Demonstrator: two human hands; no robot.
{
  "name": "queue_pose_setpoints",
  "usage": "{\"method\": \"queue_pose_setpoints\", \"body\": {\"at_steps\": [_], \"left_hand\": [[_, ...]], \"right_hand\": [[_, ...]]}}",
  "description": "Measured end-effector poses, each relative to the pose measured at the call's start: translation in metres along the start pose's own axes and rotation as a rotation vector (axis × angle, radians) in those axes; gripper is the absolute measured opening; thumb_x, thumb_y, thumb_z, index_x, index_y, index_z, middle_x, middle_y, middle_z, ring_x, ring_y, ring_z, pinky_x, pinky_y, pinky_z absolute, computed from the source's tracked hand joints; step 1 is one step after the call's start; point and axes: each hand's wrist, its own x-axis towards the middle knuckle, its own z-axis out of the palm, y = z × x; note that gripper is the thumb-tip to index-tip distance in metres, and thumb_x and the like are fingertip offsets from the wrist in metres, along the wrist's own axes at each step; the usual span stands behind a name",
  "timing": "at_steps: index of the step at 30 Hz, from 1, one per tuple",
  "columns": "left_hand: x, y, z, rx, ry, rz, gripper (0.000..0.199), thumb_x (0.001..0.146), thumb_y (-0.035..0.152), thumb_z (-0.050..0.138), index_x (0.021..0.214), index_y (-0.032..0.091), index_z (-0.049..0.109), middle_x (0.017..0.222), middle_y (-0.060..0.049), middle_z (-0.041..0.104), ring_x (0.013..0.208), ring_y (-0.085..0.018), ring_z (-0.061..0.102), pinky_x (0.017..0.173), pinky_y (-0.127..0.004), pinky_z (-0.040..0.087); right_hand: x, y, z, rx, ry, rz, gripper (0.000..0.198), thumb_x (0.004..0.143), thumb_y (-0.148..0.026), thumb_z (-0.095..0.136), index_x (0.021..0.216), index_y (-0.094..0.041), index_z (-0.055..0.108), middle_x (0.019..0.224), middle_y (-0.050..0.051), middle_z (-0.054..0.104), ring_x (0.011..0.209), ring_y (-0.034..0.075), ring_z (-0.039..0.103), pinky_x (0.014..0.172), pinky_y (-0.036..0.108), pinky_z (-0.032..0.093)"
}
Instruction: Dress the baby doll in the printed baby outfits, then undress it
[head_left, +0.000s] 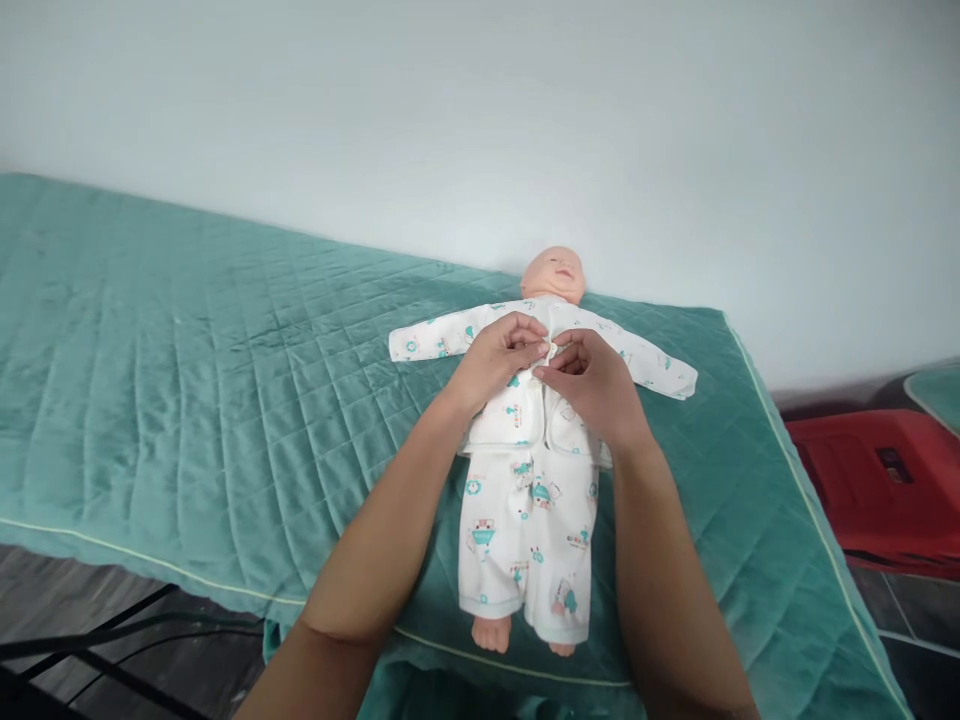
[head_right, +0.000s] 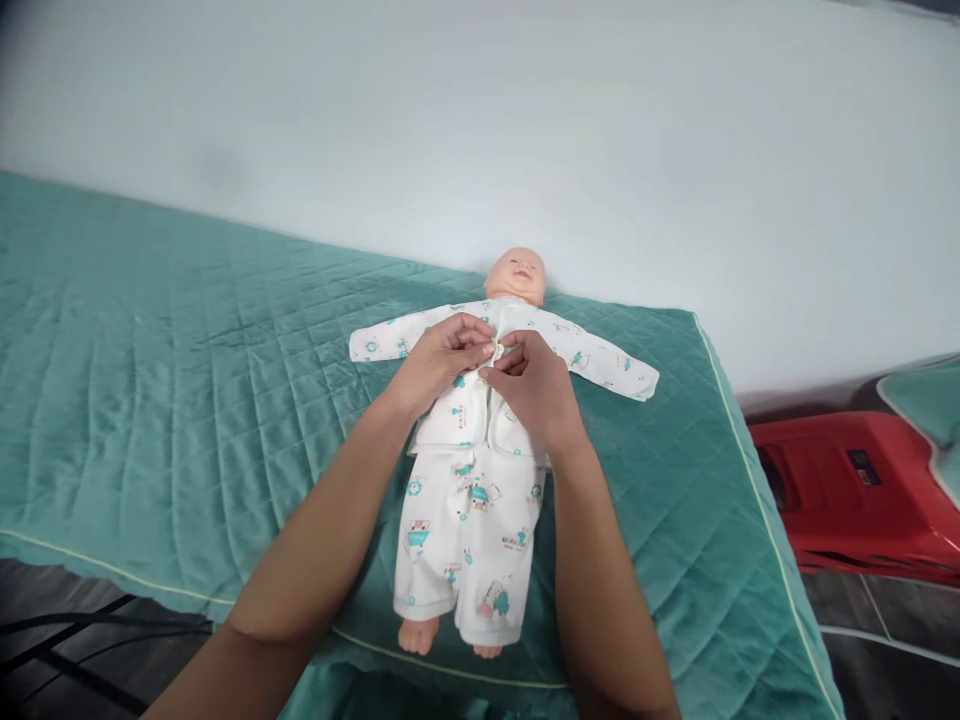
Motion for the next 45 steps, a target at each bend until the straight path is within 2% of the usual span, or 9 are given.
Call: {"method": "queue_pose_setpoints", "body": {"at_steps": [7, 14, 19, 25, 28, 31, 34, 40, 45], "left_hand": [[-0.002, -0.005, 0.003, 0.161, 0.006, 0.131, 0.026, 0.088, 0.033, 0.067, 0.11, 0.019, 0.062, 0.075, 0.003, 0.059, 0.068, -0.01, 0.05, 0.067, -0.024, 0.038], [-0.002, -0.003, 0.001, 0.1, 0.035, 0.069, 0.02, 0.084, 0.026, 0.067, 0.102, 0.019, 0.065, 0.08, 0.001, 0.063, 0.07, -0.01, 0.053, 0.066, -0.024, 0.039], [-0.004, 0.003, -0.006, 0.256, -0.034, 0.08, 0.019, 0.087, 0.024, 0.061, 0.105, 0.02, 0.064, 0.076, 0.003, 0.06, 0.067, -0.01, 0.051, 0.066, -0.025, 0.04], [-0.008, 0.006, -0.006, 0.316, 0.006, 0.086, 0.019, 0.086, 0.024, 0.061, 0.105, 0.019, 0.065, 0.08, 0.002, 0.061, 0.073, -0.011, 0.055, 0.071, -0.025, 0.043], [-0.014, 0.011, -0.01, 0.296, 0.016, 0.069, 0.02, 0.086, 0.029, 0.064, 0.103, 0.019, 0.066, 0.081, 0.0, 0.063, 0.073, -0.011, 0.056, 0.069, -0.025, 0.043], [-0.023, 0.02, -0.015, 0.393, -0.07, 0.054, 0.021, 0.086, 0.035, 0.065, 0.098, 0.018, 0.069, 0.081, -0.001, 0.063, 0.075, -0.012, 0.055, 0.069, -0.025, 0.043], [-0.028, 0.025, -0.017, 0.498, -0.214, 0.059, 0.021, 0.085, 0.038, 0.067, 0.096, 0.02, 0.072, 0.082, -0.001, 0.062, 0.073, -0.013, 0.054, 0.066, -0.025, 0.042], [-0.029, 0.026, -0.012, 0.626, -0.252, 0.122, 0.012, 0.084, 0.031, 0.067, 0.087, 0.021, 0.072, 0.082, -0.001, 0.063, 0.073, -0.013, 0.055, 0.065, -0.025, 0.041], [-0.031, 0.03, -0.012, 0.484, -0.312, 0.041, 0.016, 0.088, 0.033, 0.065, 0.083, 0.018, 0.07, 0.069, 0.002, 0.061, 0.063, -0.009, 0.052, 0.059, -0.023, 0.039]], "right_hand": [[-0.001, -0.003, 0.005, -0.158, 0.029, -0.022, 0.034, 0.076, -0.026, 0.072, 0.108, -0.024, 0.058, 0.083, -0.002, 0.069, 0.073, 0.016, 0.063, 0.07, 0.033, 0.047], [-0.002, -0.005, 0.002, -0.172, 0.004, -0.044, 0.043, 0.077, -0.026, 0.072, 0.118, -0.027, 0.058, 0.083, -0.003, 0.069, 0.073, 0.016, 0.063, 0.072, 0.033, 0.048], [-0.004, -0.008, 0.003, -0.203, 0.002, -0.045, 0.042, 0.079, -0.025, 0.069, 0.12, -0.027, 0.058, 0.083, -0.003, 0.069, 0.075, 0.017, 0.064, 0.072, 0.033, 0.047], [-0.011, -0.015, 0.002, -0.415, 0.011, -0.097, 0.035, 0.086, -0.025, 0.061, 0.121, -0.025, 0.055, 0.091, 0.0, 0.07, 0.082, 0.02, 0.064, 0.07, 0.033, 0.042], [-0.021, -0.022, -0.005, -0.543, 0.043, -0.057, 0.025, 0.087, -0.028, 0.061, 0.11, -0.023, 0.054, 0.099, 0.004, 0.068, 0.079, 0.02, 0.061, 0.066, 0.031, 0.039], [-0.031, -0.03, -0.012, -0.701, 0.025, 0.025, 0.013, 0.088, -0.032, 0.06, 0.086, -0.023, 0.051, 0.087, 0.004, 0.065, 0.068, 0.019, 0.055, 0.059, 0.031, 0.032], [-0.036, -0.034, -0.014, -0.768, -0.075, 0.026, 0.028, 0.092, -0.033, 0.054, 0.068, -0.024, 0.042, 0.066, 0.003, 0.058, 0.058, 0.017, 0.046, 0.056, 0.031, 0.026], [-0.028, -0.029, -0.025, -0.416, -0.257, -0.002, 0.039, 0.095, -0.038, 0.05, 0.06, -0.023, 0.046, 0.056, 0.0, 0.059, 0.053, 0.014, 0.051, 0.053, 0.03, 0.033], [-0.021, -0.023, -0.034, -0.013, -0.367, 0.062, 0.042, 0.095, -0.049, 0.054, 0.064, -0.021, 0.057, 0.055, -0.001, 0.059, 0.054, 0.012, 0.054, 0.056, 0.027, 0.041]]}}
